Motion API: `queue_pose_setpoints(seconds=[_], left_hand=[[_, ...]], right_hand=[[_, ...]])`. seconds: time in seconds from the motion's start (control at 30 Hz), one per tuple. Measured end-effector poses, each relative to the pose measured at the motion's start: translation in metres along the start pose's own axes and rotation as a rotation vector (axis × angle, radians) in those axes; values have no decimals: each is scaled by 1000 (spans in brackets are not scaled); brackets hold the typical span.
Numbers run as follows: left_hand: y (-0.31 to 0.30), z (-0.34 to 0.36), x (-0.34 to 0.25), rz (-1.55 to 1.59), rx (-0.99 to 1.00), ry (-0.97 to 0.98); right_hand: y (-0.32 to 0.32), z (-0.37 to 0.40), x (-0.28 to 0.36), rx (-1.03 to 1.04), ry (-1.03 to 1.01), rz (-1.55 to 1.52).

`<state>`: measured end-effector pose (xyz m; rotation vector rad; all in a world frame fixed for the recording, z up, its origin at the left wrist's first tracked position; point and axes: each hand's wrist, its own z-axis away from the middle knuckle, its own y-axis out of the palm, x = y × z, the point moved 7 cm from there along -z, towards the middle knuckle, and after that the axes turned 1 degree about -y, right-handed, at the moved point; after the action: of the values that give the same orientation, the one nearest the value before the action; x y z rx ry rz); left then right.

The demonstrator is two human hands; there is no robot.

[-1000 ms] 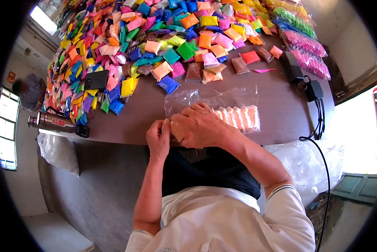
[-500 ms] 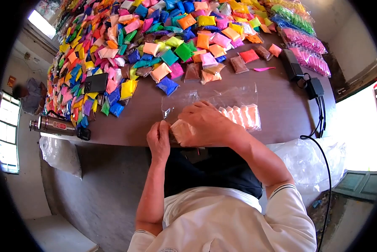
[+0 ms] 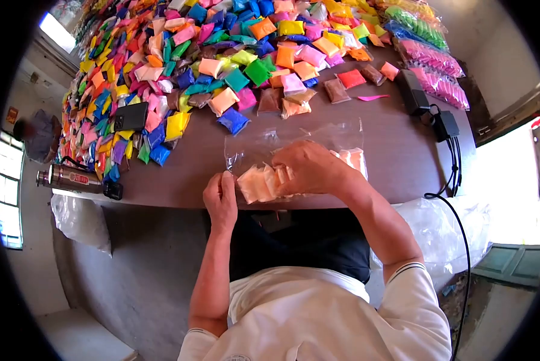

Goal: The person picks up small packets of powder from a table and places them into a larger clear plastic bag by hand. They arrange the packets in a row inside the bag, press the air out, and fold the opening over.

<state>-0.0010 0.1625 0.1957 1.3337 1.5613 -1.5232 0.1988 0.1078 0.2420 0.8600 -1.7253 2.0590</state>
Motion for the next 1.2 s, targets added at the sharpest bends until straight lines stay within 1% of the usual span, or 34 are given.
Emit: queue_pose_setpoints(seconds=[0.03, 0.1, 0.13, 0.2, 0.27, 0.33, 0.4, 0.5, 0.53, 0.6, 0.63, 0.7, 0.83, 0.93, 1.0, 1.03, 1.1, 1.13, 1.2], left_hand=[[0, -1, -1, -4, -5, 13], [0, -1, 0, -11, -11, 26], [0, -1, -1, -17, -18, 39], [1, 0, 0, -6, -13, 18], [1, 0, 0, 3, -12, 0], [-1, 0, -3, -37, -28, 27], [-1, 0, -1, -37, -28, 30], [0, -1, -1, -30, -26, 34], [1, -1, -1, -28, -26, 32], [1, 0, -2, -24, -20, 28], [1, -1, -1, -23, -20, 24], [0, 0, -2, -31, -21, 40], [1, 0, -2, -30, -13, 79], [1, 0, 0, -48, -17, 79], [0, 1, -3, -48, -19, 64], [0, 1, -4, -50, -22, 46], [1, 0, 0, -47, -22, 51], [0, 1, 3, -51, -26, 54], [1, 2, 5, -43, -14, 36]], right_hand=[[-1, 1, 2, -2, 0, 1], [-10, 4, 15, -149, -91, 13], [-7, 3, 17, -149, -90, 15], [-12, 5, 27, -351, -251, 7], [2, 0, 23, -324, -247, 49], [6, -6, 28, -296, -246, 90], [19, -15, 21, -28, -70, 114], [17, -16, 22, 10, -54, 60], [18, -15, 22, 8, -51, 61], [13, -12, 29, -156, -139, 117], [13, -14, 31, -156, -140, 117], [22, -19, 31, -22, -114, 160], [22, -16, 33, -97, -123, 187], [19, -18, 33, -61, -107, 170], [20, -18, 31, 59, -79, 143], [14, -14, 32, 56, -73, 148], [-9, 0, 29, -105, -41, -18], [-16, 8, 23, -98, -36, -17], [-45, 27, 6, -239, -59, -53]])
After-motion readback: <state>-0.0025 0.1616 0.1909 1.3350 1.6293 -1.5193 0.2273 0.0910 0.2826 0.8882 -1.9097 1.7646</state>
